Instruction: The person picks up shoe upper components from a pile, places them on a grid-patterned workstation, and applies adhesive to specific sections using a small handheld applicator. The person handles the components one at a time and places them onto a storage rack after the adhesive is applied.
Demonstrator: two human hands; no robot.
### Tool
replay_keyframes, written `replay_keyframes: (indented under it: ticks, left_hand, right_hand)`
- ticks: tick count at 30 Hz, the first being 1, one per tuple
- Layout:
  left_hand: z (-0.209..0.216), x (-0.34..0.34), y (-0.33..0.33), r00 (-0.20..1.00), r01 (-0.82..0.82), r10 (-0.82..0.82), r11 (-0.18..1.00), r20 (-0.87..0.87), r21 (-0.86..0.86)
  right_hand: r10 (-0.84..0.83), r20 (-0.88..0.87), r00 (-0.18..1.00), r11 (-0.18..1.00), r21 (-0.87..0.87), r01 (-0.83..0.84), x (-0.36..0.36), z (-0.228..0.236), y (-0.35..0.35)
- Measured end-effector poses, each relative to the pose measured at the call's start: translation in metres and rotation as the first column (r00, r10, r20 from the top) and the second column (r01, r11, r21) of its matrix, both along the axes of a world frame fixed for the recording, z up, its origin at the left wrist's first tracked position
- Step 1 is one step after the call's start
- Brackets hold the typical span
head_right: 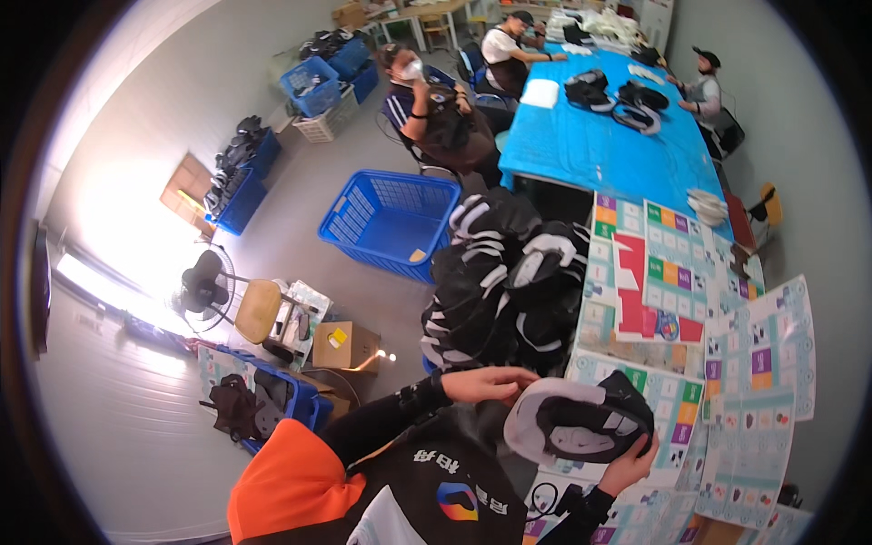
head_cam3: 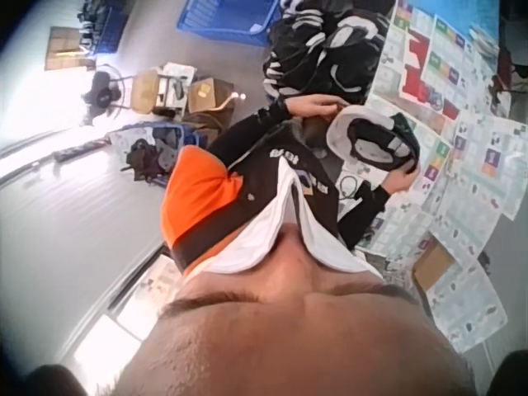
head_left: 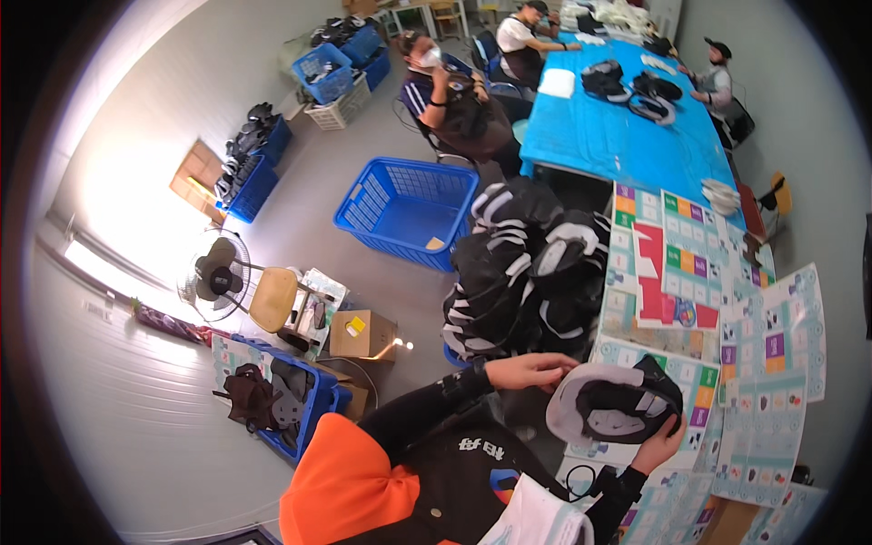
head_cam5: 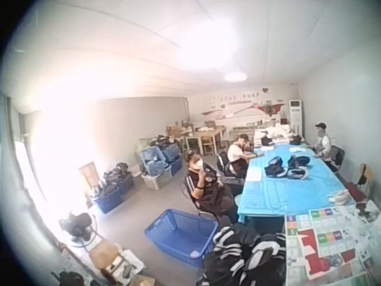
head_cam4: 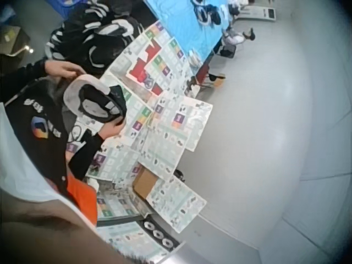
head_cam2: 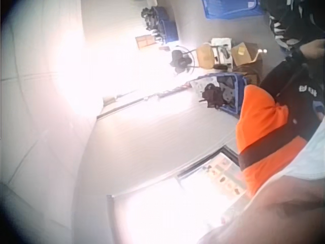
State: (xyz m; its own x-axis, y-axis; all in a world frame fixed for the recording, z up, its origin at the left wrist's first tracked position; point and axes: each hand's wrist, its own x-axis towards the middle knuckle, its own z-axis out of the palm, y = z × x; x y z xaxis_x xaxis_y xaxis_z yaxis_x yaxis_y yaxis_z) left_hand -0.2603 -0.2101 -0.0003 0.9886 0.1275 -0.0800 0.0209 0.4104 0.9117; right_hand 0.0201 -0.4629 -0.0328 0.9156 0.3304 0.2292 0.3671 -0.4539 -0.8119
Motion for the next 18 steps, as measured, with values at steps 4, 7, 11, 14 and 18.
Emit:
replay_keyframes:
  ticks: [4, 7, 11, 14, 18]
  left_hand:
    - [0.009, -0.051, 0.017, 1.000, -0.026, 0.027, 0.995, -0.009, 0.098]
    - [0.007, -0.081, 0.045, 0.994, -0.106, 0.100, 0.973, 0.038, 0.205]
    - [-0.005, -0.111, 0.100, 0.986, -0.162, 0.158, 0.982, 0.048, 0.099]
    - [-0.030, -0.131, 0.151, 0.968, -0.252, 0.252, 0.967, 0.006, 0.030]
    - [-0.059, -0.141, 0.219, 0.974, -0.223, 0.225, 0.952, 0.015, 0.210]
  right_hand:
    - [0.173, -0.072, 0.982, 0.980, 0.110, -0.164, -0.025, -0.011, 0.049]
    - [0.279, -0.059, 0.958, 0.957, 0.097, -0.273, -0.047, -0.015, 0.099]
    - [0.426, -0.169, 0.889, 0.891, 0.248, -0.380, -0.095, -0.011, 0.171]
    - [0.552, -0.274, 0.788, 0.815, 0.378, -0.440, -0.138, -0.014, 0.228]
    - [0.578, -0.353, 0.736, 0.806, 0.390, -0.446, -0.194, -0.037, 0.290]
